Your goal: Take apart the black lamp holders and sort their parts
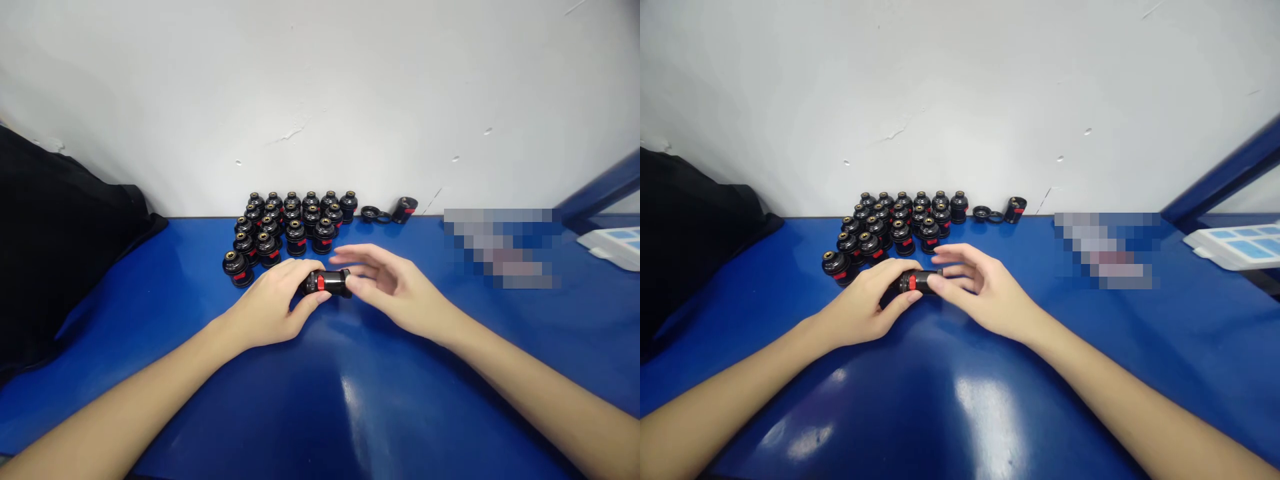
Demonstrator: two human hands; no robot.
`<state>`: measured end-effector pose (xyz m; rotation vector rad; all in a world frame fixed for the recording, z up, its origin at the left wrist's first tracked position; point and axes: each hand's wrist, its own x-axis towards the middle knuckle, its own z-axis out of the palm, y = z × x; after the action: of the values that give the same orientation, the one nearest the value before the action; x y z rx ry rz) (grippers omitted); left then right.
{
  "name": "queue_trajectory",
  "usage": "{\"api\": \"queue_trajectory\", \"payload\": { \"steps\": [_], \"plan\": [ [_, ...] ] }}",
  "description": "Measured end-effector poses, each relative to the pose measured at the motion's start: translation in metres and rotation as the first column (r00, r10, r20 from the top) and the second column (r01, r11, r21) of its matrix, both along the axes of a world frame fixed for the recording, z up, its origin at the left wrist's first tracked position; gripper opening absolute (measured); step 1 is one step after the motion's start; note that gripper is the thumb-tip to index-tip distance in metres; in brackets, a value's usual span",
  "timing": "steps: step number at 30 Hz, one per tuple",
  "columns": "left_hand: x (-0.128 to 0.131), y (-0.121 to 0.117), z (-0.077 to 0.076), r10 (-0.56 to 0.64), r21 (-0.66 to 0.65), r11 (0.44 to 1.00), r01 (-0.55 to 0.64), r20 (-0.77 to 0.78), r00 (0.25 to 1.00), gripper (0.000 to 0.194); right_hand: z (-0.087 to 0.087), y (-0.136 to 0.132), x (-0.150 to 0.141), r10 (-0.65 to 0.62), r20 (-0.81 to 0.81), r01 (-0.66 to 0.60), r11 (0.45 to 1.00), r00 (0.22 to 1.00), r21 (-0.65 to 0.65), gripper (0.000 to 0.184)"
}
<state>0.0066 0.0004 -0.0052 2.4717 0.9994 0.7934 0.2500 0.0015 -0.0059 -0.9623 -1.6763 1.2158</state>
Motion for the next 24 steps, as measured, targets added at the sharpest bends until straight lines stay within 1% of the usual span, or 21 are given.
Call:
{"api": "queue_trajectory", "payload": {
  "steps": [2,3,5,7,9,10,12,13,14,15,17,18,21,23,24],
  "plan": [
    [-0.0002,0.0006,-0.0001,-0.006,0.031,0.999,0.007,-0.018,1.000,0.027,0.0014,0.0015,-0.0016,0.016,0.011,-0.014,0.990,1.000,-0.139,0.044],
    [-0.0003,0.0007,-0.0003,-0.005,0.037,0.999,0.006,-0.028,1.000,0.026,0.0019,0.0022,-0.0015,0.032,0.011,-0.029,0.982,0.999,-0.188,0.045],
    [-0.0002,0.0006,-0.0002,0.005,0.037,0.999,-0.004,-0.039,0.999,0.027,0.0029,0.0029,0.0001,0.056,0.000,-0.055,0.975,0.998,-0.217,0.044],
    [0.0005,-0.0001,0.0009,0.026,0.011,1.000,-0.025,-0.038,0.999,0.027,0.0036,0.0024,0.0028,0.049,-0.008,-0.050,0.989,0.999,-0.138,0.041],
    [0.0018,-0.0013,0.0031,0.047,-0.044,0.998,-0.048,-0.013,0.999,0.026,0.0038,0.0005,0.0056,0.047,0.007,-0.047,0.999,0.999,0.027,0.035],
    [0.0025,-0.0019,0.0044,0.050,-0.079,0.996,-0.050,0.005,0.999,0.025,0.0037,-0.0008,0.0067,0.046,0.025,-0.048,0.991,0.999,0.127,0.030],
    [0.0032,-0.0029,0.0065,0.040,-0.143,0.989,-0.034,0.044,0.998,0.023,0.0035,-0.0036,0.0075,0.031,0.079,-0.053,0.953,0.996,0.297,0.020],
    [0.0031,-0.0033,0.0069,0.032,-0.160,0.987,-0.022,0.059,0.998,0.023,0.0034,-0.0049,0.0071,0.028,0.103,-0.062,0.937,0.994,0.343,0.019],
    [0.0028,-0.0035,0.0068,0.023,-0.158,0.987,-0.012,0.068,0.997,0.022,0.0033,-0.0059,0.0063,0.029,0.117,-0.069,0.934,0.993,0.351,0.022],
    [0.0022,-0.0035,0.0062,0.013,-0.138,0.990,-0.003,0.072,0.997,0.022,0.0031,-0.0065,0.0050,0.030,0.119,-0.068,0.944,0.992,0.324,0.030],
    [0.0008,-0.0030,0.0041,-0.008,-0.062,0.998,0.012,0.065,0.998,0.025,0.0027,-0.0060,0.0020,0.021,0.100,-0.041,0.977,0.995,0.207,0.048],
    [0.0002,-0.0027,0.0030,-0.017,-0.023,1.000,0.018,0.054,0.998,0.026,0.0026,-0.0050,0.0006,0.013,0.093,-0.025,0.991,0.996,0.133,0.050],
    [-0.0001,-0.0020,0.0007,-0.026,0.043,0.999,0.026,-0.011,1.000,0.026,0.0027,-0.0006,-0.0009,0.042,0.087,-0.037,0.998,0.995,-0.059,0.038],
    [0.0011,-0.0021,0.0008,-0.016,0.059,0.998,0.018,-0.047,0.999,0.025,0.0037,0.0014,0.0009,0.082,0.084,-0.073,0.991,0.993,-0.109,0.037],
    [0.0020,-0.0025,0.0014,-0.007,0.059,0.998,0.010,-0.052,0.999,0.025,0.0044,0.0017,0.0024,0.088,0.075,-0.080,0.992,0.993,-0.100,0.036]
  ]
}}
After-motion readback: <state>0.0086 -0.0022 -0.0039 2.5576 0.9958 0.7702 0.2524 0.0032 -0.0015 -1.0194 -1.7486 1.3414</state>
